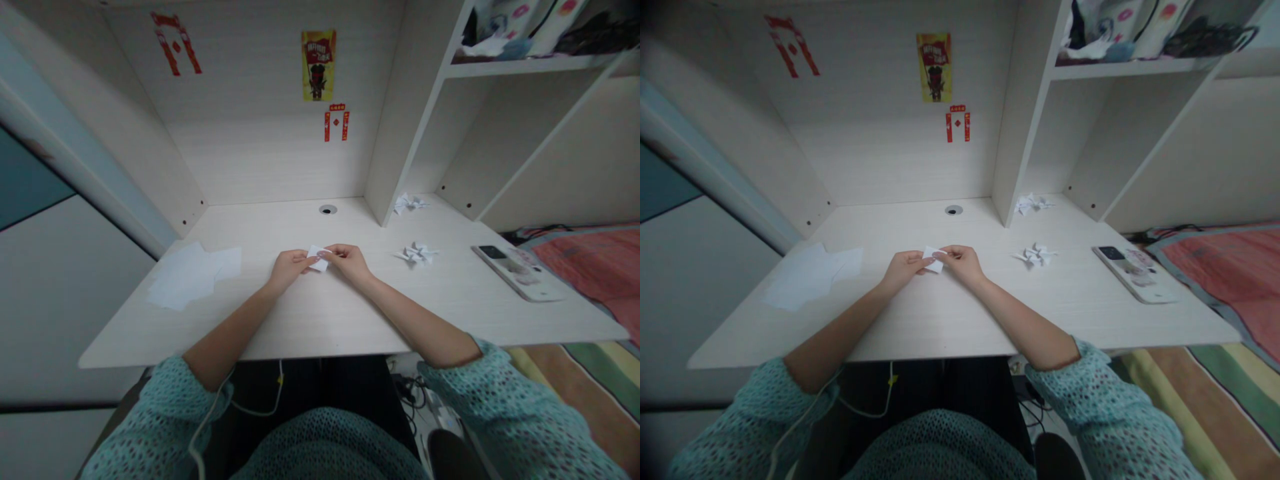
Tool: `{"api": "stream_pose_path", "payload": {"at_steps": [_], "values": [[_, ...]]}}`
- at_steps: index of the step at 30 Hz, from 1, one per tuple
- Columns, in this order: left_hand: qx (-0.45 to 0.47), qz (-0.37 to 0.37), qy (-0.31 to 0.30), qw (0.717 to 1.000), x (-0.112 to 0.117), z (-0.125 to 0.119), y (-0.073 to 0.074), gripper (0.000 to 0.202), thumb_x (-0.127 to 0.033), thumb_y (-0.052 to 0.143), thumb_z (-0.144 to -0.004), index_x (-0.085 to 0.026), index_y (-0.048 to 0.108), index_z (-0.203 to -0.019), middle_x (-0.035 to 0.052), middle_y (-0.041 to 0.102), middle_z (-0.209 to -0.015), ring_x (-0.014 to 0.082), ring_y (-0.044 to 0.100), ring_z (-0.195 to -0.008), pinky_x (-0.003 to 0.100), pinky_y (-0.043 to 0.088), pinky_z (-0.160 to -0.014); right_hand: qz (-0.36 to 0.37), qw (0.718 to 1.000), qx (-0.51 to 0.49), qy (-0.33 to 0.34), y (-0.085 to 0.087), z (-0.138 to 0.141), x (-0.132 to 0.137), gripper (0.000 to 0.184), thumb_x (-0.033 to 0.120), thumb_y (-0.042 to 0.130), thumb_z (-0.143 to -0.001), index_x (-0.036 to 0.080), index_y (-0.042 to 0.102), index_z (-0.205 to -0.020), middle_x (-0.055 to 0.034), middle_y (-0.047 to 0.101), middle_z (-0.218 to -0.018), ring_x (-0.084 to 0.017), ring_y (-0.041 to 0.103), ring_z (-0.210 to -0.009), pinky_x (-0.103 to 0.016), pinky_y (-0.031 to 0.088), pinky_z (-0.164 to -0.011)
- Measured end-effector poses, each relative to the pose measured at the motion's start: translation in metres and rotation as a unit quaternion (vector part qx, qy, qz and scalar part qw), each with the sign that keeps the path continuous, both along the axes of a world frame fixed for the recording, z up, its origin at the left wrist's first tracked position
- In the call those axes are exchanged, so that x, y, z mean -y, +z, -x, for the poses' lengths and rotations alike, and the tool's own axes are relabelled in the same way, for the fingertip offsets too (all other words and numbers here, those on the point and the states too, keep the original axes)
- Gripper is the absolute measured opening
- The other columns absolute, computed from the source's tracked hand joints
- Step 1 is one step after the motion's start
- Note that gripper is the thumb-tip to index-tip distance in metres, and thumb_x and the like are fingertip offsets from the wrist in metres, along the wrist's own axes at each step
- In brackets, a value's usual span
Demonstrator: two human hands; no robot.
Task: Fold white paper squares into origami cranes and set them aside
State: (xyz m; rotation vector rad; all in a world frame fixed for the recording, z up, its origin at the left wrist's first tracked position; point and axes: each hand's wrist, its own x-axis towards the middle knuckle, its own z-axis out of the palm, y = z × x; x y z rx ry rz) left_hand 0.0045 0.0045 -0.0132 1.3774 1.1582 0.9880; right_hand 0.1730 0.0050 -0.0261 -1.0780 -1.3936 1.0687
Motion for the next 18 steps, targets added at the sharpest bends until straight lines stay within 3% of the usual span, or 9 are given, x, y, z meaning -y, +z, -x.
{"api": "stream_pose_path", "payload": {"at_steps": [13,18], "values": [[-0.009,0.007,0.012,1.0,-0.0007,0.0008,0.001,0.035,-0.043,0.072,-0.061,-0.015,0.072,-0.081,0.01,0.07,-0.083,0.0158,0.061,-0.069,0.023,0.042,-0.058,0.054,0.998,-0.031,0.004,0.0011,0.0013,0.0015,0.042,0.053,0.074,-0.052,0.013,0.064,-0.061,0.0005,0.057,-0.053,-0.007,0.04,-0.048,-0.022,0.028,-0.047],[-0.009,0.004,0.003,1.0,-0.0003,-0.0001,0.0022,0.035,-0.043,0.073,-0.058,-0.014,0.072,-0.079,0.0094,0.07,-0.08,0.0153,0.06,-0.066,0.023,0.042,-0.057,0.064,0.998,-0.024,0.01,0.0015,-0.0011,0.0,0.042,0.053,0.073,-0.053,0.013,0.066,-0.063,-0.0001,0.058,-0.054,-0.008,0.039,-0.048,-0.023,0.026,-0.047]]}}
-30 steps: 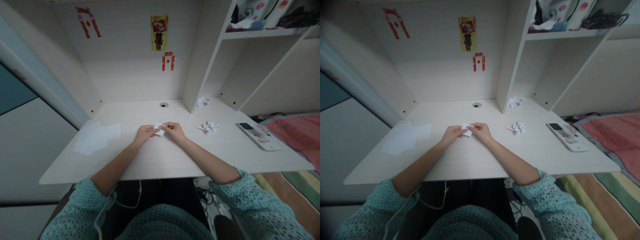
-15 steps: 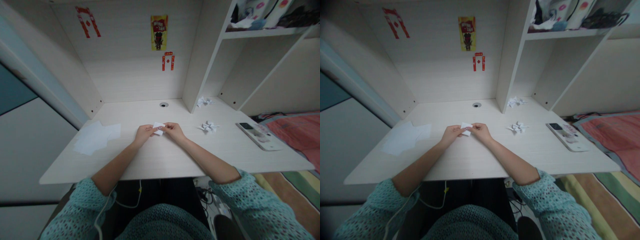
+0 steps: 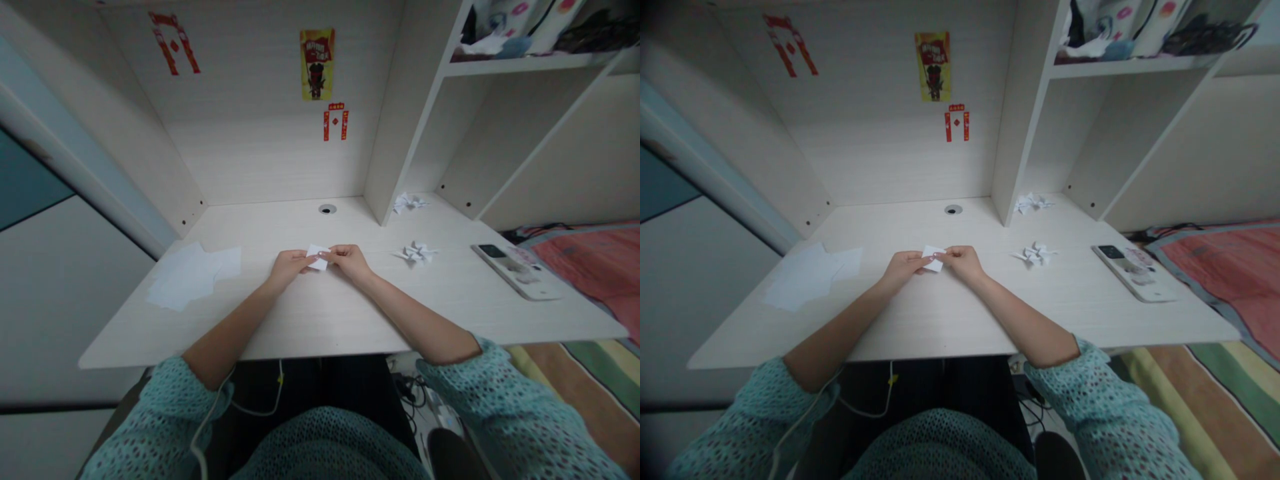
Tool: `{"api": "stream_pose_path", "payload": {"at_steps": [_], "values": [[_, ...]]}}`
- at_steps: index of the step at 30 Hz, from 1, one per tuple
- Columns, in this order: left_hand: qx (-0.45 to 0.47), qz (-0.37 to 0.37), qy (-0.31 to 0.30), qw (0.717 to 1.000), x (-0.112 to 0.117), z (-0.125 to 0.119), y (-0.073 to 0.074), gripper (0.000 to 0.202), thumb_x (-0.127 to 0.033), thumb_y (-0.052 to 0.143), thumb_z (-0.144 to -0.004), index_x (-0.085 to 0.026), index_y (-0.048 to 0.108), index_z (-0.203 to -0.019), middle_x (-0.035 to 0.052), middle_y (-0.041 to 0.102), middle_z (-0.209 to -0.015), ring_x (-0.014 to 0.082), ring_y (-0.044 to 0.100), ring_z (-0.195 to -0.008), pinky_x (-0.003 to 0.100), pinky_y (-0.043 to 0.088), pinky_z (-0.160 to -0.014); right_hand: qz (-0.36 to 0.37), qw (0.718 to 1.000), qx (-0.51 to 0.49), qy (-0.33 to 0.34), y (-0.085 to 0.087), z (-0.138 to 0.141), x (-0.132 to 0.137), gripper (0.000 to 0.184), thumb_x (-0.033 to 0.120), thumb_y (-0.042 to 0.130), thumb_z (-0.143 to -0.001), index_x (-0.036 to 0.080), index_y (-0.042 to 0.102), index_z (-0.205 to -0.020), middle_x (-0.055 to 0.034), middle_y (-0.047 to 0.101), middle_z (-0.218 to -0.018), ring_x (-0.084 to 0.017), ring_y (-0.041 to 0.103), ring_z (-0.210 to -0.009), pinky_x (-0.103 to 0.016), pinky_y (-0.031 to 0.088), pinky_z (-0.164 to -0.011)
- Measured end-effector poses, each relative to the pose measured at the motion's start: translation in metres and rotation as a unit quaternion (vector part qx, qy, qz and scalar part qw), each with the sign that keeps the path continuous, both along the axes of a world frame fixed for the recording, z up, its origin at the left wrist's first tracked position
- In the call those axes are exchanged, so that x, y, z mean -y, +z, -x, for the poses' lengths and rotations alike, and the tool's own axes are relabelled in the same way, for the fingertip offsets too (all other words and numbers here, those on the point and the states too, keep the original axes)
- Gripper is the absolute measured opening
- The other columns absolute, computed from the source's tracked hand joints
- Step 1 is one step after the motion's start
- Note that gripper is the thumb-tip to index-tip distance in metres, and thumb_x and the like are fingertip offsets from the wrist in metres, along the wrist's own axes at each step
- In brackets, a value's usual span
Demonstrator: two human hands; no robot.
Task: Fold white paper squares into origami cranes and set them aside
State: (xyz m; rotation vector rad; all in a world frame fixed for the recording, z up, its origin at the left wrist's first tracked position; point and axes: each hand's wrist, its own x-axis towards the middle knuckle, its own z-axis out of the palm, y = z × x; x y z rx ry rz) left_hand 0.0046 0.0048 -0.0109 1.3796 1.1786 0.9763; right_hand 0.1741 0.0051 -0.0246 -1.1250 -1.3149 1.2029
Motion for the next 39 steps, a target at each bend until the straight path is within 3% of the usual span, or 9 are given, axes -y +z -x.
{"api": "stream_pose_path", "payload": {"at_steps": [7,14,20,25,30,34,39], "values": [[0.0,0.005,0.005,1.0,-0.002,0.001,0.0,0.034,-0.043,0.073,-0.06,-0.015,0.072,-0.08,0.0104,0.071,-0.084,0.0159,0.061,-0.069,0.024,0.043,-0.059,-0.003,1.0,0.02,0.013,-0.001,-0.006,-0.007,0.039,0.053,0.066,-0.063,0.014,0.068,-0.062,-0.0018,0.06,-0.056,-0.011,0.046,-0.052,-0.024,0.032,-0.05],[0.008,0.002,-0.006,1.0,0.0,-0.001,-0.002,0.037,-0.045,0.073,-0.058,-0.013,0.071,-0.078,0.01,0.07,-0.08,0.0169,0.062,-0.069,0.026,0.046,-0.063,-0.106,0.989,0.092,-0.043,-0.001,-0.001,-0.001,0.033,0.048,0.06,-0.07,0.016,0.07,-0.066,-0.0032,0.068,-0.067,-0.016,0.056,-0.061,-0.026,0.04,-0.058],[0.009,-0.022,-0.021,0.999,0.003,-0.002,-0.001,0.037,-0.046,0.07,-0.063,-0.015,0.071,-0.083,0.0098,0.07,-0.083,0.0165,0.062,-0.068,0.026,0.045,-0.06,-0.121,0.988,0.084,-0.044,0.001,0.001,0.004,0.03,0.044,0.059,-0.072,0.017,0.071,-0.072,-0.0044,0.07,-0.071,-0.017,0.058,-0.062,-0.027,0.041,-0.056],[-0.012,-0.029,-0.011,0.999,0.001,0.001,-0.002,0.035,-0.048,0.069,-0.064,-0.015,0.071,-0.076,0.01,0.07,-0.076,0.0166,0.062,-0.066,0.027,0.045,-0.06,-0.12,0.985,0.095,-0.079,0.0,-0.002,-0.001,0.031,0.045,0.058,-0.072,0.016,0.07,-0.067,-0.0041,0.069,-0.068,-0.017,0.057,-0.06,-0.027,0.04,-0.055],[-0.064,-0.061,0.011,0.996,-0.001,0.002,-0.002,0.034,-0.049,0.066,-0.067,-0.015,0.07,-0.073,0.0096,0.07,-0.072,0.0171,0.062,-0.063,0.025,0.043,-0.055,-0.121,0.983,0.094,-0.096,0.001,-0.005,-0.004,0.031,0.044,0.058,-0.072,0.016,0.07,-0.068,-0.0041,0.069,-0.068,-0.017,0.057,-0.06,-0.027,0.039,-0.054],[-0.106,-0.124,0.04,0.986,0.001,0.003,-0.002,0.033,-0.049,0.061,-0.071,-0.017,0.068,-0.073,0.0076,0.07,-0.072,0.0171,0.064,-0.064,0.026,0.045,-0.06,-0.13,0.982,0.094,-0.103,0.005,-0.002,0.0,0.031,0.044,0.058,-0.072,0.016,0.071,-0.069,-0.0046,0.07,-0.071,-0.017,0.057,-0.063,-0.027,0.039,-0.055],[-0.263,-0.207,0.071,0.94,0.005,0.005,0.004,0.034,-0.051,0.052,-0.078,-0.021,0.066,-0.071,0.002,0.071,-0.073,0.0149,0.063,-0.067,0.024,0.043,-0.063,-0.155,0.975,0.114,-0.116,0.004,0.001,0.002,0.03,0.043,0.057,-0.074,0.016,0.07,-0.071,-0.0032,0.07,-0.072,-0.016,0.058,-0.064,-0.026,0.037,-0.055]]}}
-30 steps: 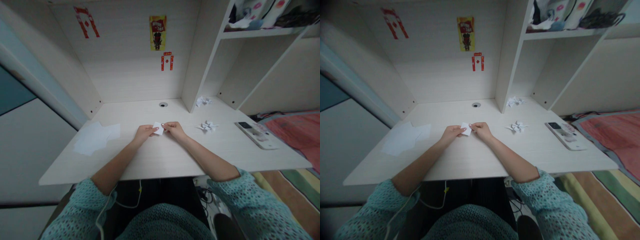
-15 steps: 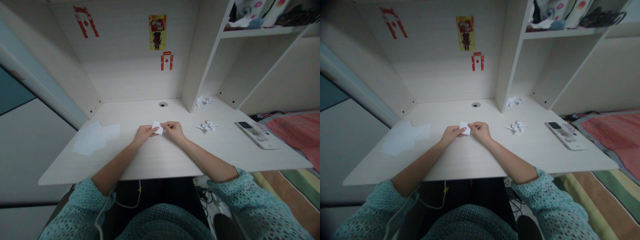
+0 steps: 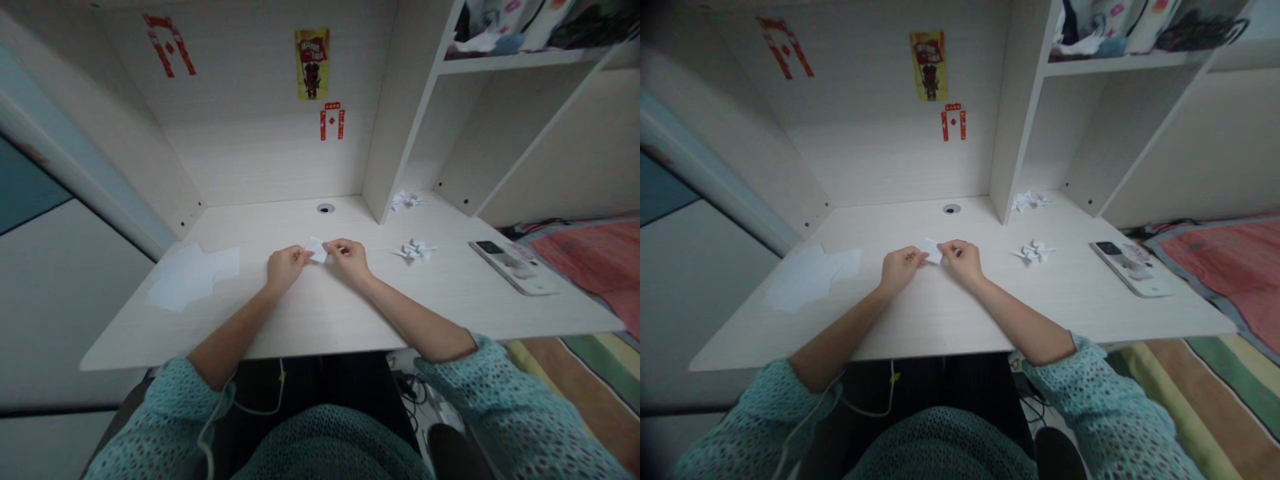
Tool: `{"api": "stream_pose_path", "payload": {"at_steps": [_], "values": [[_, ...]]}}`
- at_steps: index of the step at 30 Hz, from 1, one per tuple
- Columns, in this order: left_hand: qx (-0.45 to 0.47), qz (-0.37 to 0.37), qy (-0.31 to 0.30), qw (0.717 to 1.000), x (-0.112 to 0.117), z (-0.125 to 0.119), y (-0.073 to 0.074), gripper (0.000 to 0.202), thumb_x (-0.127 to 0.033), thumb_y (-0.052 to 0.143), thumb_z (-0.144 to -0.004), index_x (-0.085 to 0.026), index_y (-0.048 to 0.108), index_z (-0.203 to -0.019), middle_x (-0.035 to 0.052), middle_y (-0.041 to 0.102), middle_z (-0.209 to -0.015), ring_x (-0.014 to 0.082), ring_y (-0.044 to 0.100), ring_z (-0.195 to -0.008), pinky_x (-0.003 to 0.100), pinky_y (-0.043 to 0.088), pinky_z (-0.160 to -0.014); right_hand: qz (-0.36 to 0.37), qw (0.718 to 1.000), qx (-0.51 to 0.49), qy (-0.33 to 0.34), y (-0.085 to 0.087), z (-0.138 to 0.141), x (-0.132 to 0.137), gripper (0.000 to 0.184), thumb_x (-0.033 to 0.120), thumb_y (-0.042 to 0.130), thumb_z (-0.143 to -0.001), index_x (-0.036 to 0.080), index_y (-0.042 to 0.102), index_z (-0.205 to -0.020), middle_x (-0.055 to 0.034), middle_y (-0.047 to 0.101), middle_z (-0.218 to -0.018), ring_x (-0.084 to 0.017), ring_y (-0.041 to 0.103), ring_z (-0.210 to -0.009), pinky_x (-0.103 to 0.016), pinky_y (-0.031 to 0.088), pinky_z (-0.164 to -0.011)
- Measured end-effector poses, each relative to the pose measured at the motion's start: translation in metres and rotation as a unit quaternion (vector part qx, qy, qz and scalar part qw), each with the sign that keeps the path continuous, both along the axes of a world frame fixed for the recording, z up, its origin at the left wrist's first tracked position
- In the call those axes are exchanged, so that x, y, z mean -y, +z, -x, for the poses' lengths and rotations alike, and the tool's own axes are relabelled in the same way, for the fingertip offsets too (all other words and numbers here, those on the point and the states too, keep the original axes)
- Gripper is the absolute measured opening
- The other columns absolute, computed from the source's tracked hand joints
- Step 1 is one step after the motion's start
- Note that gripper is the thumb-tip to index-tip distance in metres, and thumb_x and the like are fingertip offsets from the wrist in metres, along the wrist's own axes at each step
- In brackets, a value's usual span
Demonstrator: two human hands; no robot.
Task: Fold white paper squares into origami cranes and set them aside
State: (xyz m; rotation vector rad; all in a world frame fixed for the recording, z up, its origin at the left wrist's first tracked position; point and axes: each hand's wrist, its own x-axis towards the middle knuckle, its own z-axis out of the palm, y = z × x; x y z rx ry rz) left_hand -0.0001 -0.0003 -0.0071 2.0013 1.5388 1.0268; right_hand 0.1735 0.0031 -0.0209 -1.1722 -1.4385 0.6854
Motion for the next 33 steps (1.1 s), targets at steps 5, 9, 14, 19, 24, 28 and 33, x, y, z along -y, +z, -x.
{"api": "stream_pose_path", "payload": {"at_steps": [5,9,14,19,24,28,33], "values": [[-0.033,0.023,-0.015,0.999,-0.001,0.002,0.0,0.034,-0.05,0.049,-0.08,-0.021,0.066,-0.073,0.0017,0.071,-0.076,0.0141,0.063,-0.066,0.023,0.043,-0.061,-0.035,0.998,0.056,-0.012,0.0,-0.002,0.002,0.028,0.039,0.054,-0.079,0.017,0.069,-0.073,-0.0037,0.069,-0.074,-0.015,0.056,-0.064,-0.026,0.038,-0.056],[0.017,0.07,-0.099,0.992,-0.002,0.003,-0.003,0.034,-0.049,0.052,-0.079,-0.018,0.065,-0.072,0.0033,0.07,-0.073,0.0134,0.062,-0.064,0.023,0.045,-0.062,-0.126,0.972,0.197,-0.036,0.008,-0.01,0.004,0.027,0.036,0.05,-0.084,0.018,0.067,-0.073,-0.0058,0.065,-0.072,-0.018,0.055,-0.074,-0.03,0.039,-0.069],[0.077,0.105,-0.14,0.982,0.001,-0.001,-0.001,0.035,-0.049,0.056,-0.075,-0.016,0.068,-0.073,0.0052,0.07,-0.072,0.0125,0.059,-0.059,0.023,0.045,-0.059,-0.122,0.978,0.17,0.004,0.01,-0.015,-0.001,0.028,0.04,0.05,-0.084,0.018,0.066,-0.075,-0.0058,0.064,-0.075,-0.018,0.053,-0.075,-0.029,0.04,-0.069],[0.187,0.115,-0.095,0.971,0.0,-0.006,0.0,0.033,-0.045,0.058,-0.075,-0.014,0.07,-0.075,0.0069,0.07,-0.075,0.012,0.058,-0.059,0.023,0.044,-0.057,0.01,0.995,0.002,0.103,0.002,-0.008,-0.005,0.034,0.048,0.058,-0.075,0.017,0.067,-0.087,-0.0046,0.067,-0.085,-0.014,0.054,-0.071,-0.024,0.04,-0.061],[0.236,0.135,-0.059,0.961,0.002,-0.008,0.0,0.03,-0.042,0.06,-0.074,-0.014,0.071,-0.077,0.0071,0.07,-0.075,0.0116,0.057,-0.058,0.022,0.04,-0.051,0.064,0.99,-0.038,0.117,-0.002,0.0,-0.001,0.033,0.046,0.068,-0.065,0.015,0.069,-0.077,-0.0045,0.067,-0.073,-0.013,0.054,-0.062,-0.024,0.037,-0.057],[0.243,0.134,-0.055,0.959,0.006,-0.011,0.0,0.03,-0.042,0.061,-0.073,-0.014,0.071,-0.078,0.0076,0.07,-0.075,0.0118,0.057,-0.058,0.022,0.038,-0.05,0.08,0.989,-0.065,0.106,-0.003,0.003,0.001,0.033,0.045,0.07,-0.062,0.014,0.069,-0.072,-0.0047,0.066,-0.068,-0.011,0.05,-0.055,-0.023,0.033,-0.052],[0.246,0.141,-0.063,0.957,0.005,-0.01,-0.002,0.03,-0.042,0.061,-0.073,-0.015,0.071,-0.079,0.0082,0.071,-0.076,0.0123,0.057,-0.058,0.023,0.037,-0.049,0.093,0.987,-0.089,0.092,-0.003,0.004,0.002,0.034,0.047,0.072,-0.058,0.014,0.068,-0.064,-0.002,0.063,-0.059,-0.01,0.046,-0.05,-0.024,0.031,-0.05]]}}
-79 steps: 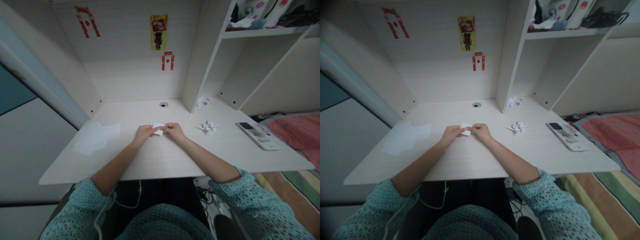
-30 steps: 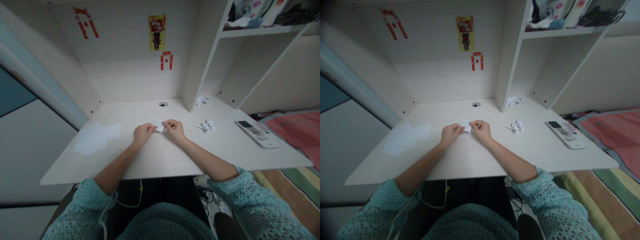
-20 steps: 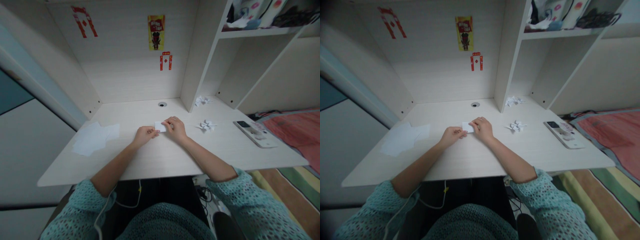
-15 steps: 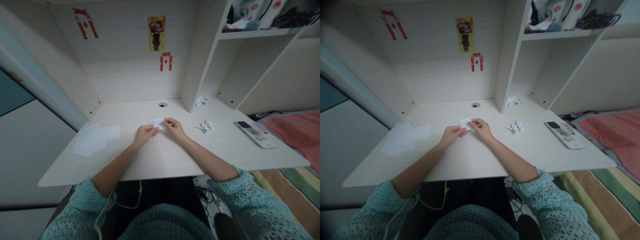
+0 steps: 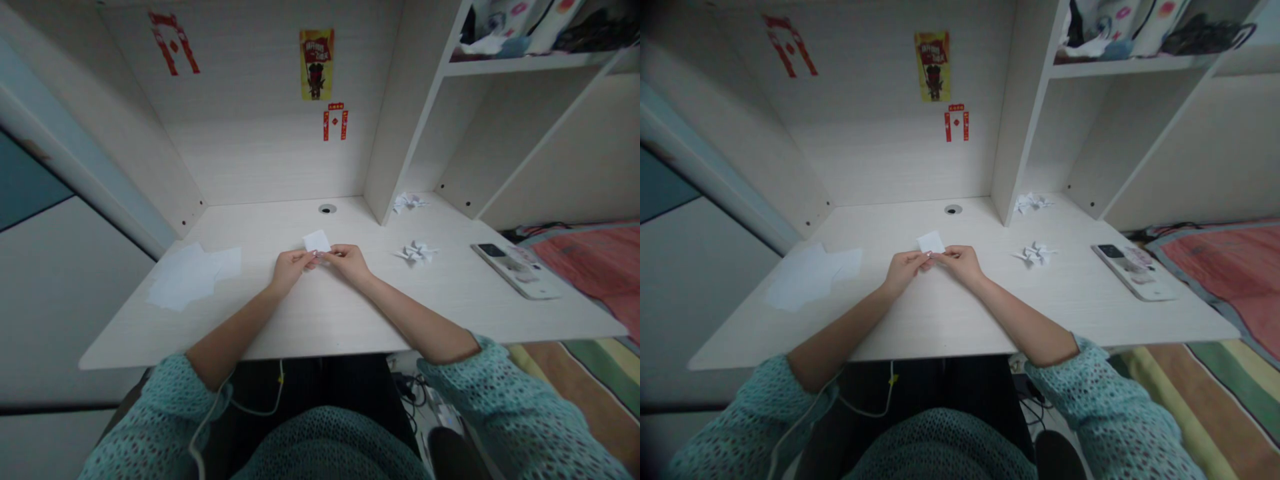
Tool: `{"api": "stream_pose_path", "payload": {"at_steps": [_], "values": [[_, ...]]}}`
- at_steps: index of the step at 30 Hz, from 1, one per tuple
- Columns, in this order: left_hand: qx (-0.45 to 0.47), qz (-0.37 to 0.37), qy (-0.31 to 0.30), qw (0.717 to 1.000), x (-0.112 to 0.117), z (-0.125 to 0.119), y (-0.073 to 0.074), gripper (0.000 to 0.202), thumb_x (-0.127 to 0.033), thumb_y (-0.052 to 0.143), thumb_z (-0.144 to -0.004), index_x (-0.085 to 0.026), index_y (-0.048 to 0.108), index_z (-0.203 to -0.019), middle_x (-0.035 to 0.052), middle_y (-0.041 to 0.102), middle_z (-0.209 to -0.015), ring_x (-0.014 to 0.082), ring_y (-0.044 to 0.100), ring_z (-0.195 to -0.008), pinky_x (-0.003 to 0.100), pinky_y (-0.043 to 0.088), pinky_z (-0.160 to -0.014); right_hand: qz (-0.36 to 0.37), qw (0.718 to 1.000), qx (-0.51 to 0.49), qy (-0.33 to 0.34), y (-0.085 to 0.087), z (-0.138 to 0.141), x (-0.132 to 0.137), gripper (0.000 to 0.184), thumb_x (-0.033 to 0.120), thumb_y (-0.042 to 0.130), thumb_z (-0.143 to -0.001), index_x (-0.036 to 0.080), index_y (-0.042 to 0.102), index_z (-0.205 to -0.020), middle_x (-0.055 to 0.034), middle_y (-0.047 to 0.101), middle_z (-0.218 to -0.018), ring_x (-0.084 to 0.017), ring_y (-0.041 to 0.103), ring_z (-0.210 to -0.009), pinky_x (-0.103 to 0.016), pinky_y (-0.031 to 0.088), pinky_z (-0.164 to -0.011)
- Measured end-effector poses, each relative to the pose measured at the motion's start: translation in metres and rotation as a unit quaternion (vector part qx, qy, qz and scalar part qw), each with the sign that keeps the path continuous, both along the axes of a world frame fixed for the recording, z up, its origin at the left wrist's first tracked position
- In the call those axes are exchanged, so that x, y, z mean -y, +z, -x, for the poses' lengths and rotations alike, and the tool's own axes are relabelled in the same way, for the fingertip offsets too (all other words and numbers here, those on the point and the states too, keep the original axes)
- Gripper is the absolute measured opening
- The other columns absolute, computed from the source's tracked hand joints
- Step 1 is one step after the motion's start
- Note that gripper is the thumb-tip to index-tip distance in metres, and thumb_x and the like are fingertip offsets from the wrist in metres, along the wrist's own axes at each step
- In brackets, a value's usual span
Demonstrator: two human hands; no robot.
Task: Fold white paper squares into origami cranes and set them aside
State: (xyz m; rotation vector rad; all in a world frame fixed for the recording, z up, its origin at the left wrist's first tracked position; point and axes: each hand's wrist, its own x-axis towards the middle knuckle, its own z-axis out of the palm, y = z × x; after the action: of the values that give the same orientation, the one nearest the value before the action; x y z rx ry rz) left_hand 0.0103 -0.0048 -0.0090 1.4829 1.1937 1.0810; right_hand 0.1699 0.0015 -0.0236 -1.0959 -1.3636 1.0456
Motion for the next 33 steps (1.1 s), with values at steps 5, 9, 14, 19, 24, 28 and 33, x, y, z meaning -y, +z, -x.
{"api": "stream_pose_path", "payload": {"at_steps": [5,9,14,19,24,28,33], "values": [[0.008,0.023,-0.01,1.0,-0.003,0.003,-0.001,0.031,-0.042,0.062,-0.072,-0.014,0.071,-0.081,0.009,0.071,-0.079,0.0122,0.058,-0.06,0.021,0.032,-0.045,0.005,1.0,-0.021,0.013,-0.002,-0.001,-0.002,0.031,0.045,0.073,-0.058,0.015,0.069,-0.062,-0.0009,0.063,-0.058,-0.011,0.047,-0.053,-0.025,0.032,-0.054],[0.011,0.04,-0.012,0.999,-0.006,0.005,-0.003,0.034,-0.046,0.063,-0.07,-0.014,0.071,-0.079,0.0098,0.07,-0.082,0.0123,0.059,-0.062,0.02,0.03,-0.045,0.015,0.998,-0.041,0.045,0.0,-0.003,-0.002,0.032,0.047,0.07,-0.061,0.015,0.07,-0.064,-0.0013,0.063,-0.059,-0.012,0.049,-0.057,-0.026,0.034,-0.058],[0.003,0.048,-0.015,0.999,-0.013,0.012,-0.005,0.039,-0.05,0.062,-0.069,-0.013,0.069,-0.079,0.0106,0.07,-0.083,0.0125,0.059,-0.062,0.02,0.031,-0.045,0.03,0.992,-0.048,0.11,0.003,-0.011,-0.004,0.038,0.051,0.064,-0.068,0.015,0.071,-0.073,-0.0048,0.066,-0.069,-0.013,0.051,-0.062,-0.027,0.036,-0.06],[-0.045,-0.013,0.031,0.998,-0.017,0.019,-0.006,0.039,-0.05,0.058,-0.073,-0.012,0.065,-0.073,0.011,0.07,-0.079,0.0133,0.06,-0.061,0.022,0.039,-0.051,-0.003,0.998,-0.048,0.031,0.0,-0.019,-0.013,0.044,0.056,0.052,-0.076,0.017,0.068,-0.087,-0.0057,0.065,-0.077,-0.014,0.055,-0.07,-0.025,0.04,-0.06],[-0.238,-0.148,0.003,0.96,-0.001,0.01,0.001,0.026,-0.042,0.053,-0.079,-0.021,0.065,-0.073,0.0027,0.07,-0.074,0.0144,0.062,-0.066,0.023,0.041,-0.062,-0.086,0.996,0.027,0.008,0.001,-0.012,-0.009,0.061,0.042,0.07,-0.063,0.022,0.054,-0.119,-0.0044,0.064,-0.097,-0.015,0.058,-0.082,-0.025,0.042,-0.065],[-0.346,-0.21,0.009,0.914,0.009,0.005,0.008,0.022,-0.041,0.054,-0.08,-0.024,0.067,-0.074,0.0011,0.07,-0.074,0.0156,0.061,-0.067,0.024,0.038,-0.062,-0.095,0.993,0.064,0.035,0.003,-0.008,-0.005,0.041,0.036,0.07,-0.065,0.019,0.066,-0.102,-0.0055,0.068,-0.09,-0.016,0.059,-0.077,-0.026,0.042,-0.066],[-0.264,-0.185,0.007,0.947,0.008,0.005,0.011,0.028,-0.044,0.05,-0.081,-0.022,0.067,-0.084,0.0014,0.07,-0.083,0.0148,0.061,-0.072,0.022,0.04,-0.064,-0.038,0.997,-0.048,0.047,0.0,-0.008,-0.008,0.036,0.038,0.072,-0.062,0.016,0.069,-0.09,-0.0068,0.069,-0.086,-0.016,0.06,-0.072,-0.028,0.044,-0.066]]}}
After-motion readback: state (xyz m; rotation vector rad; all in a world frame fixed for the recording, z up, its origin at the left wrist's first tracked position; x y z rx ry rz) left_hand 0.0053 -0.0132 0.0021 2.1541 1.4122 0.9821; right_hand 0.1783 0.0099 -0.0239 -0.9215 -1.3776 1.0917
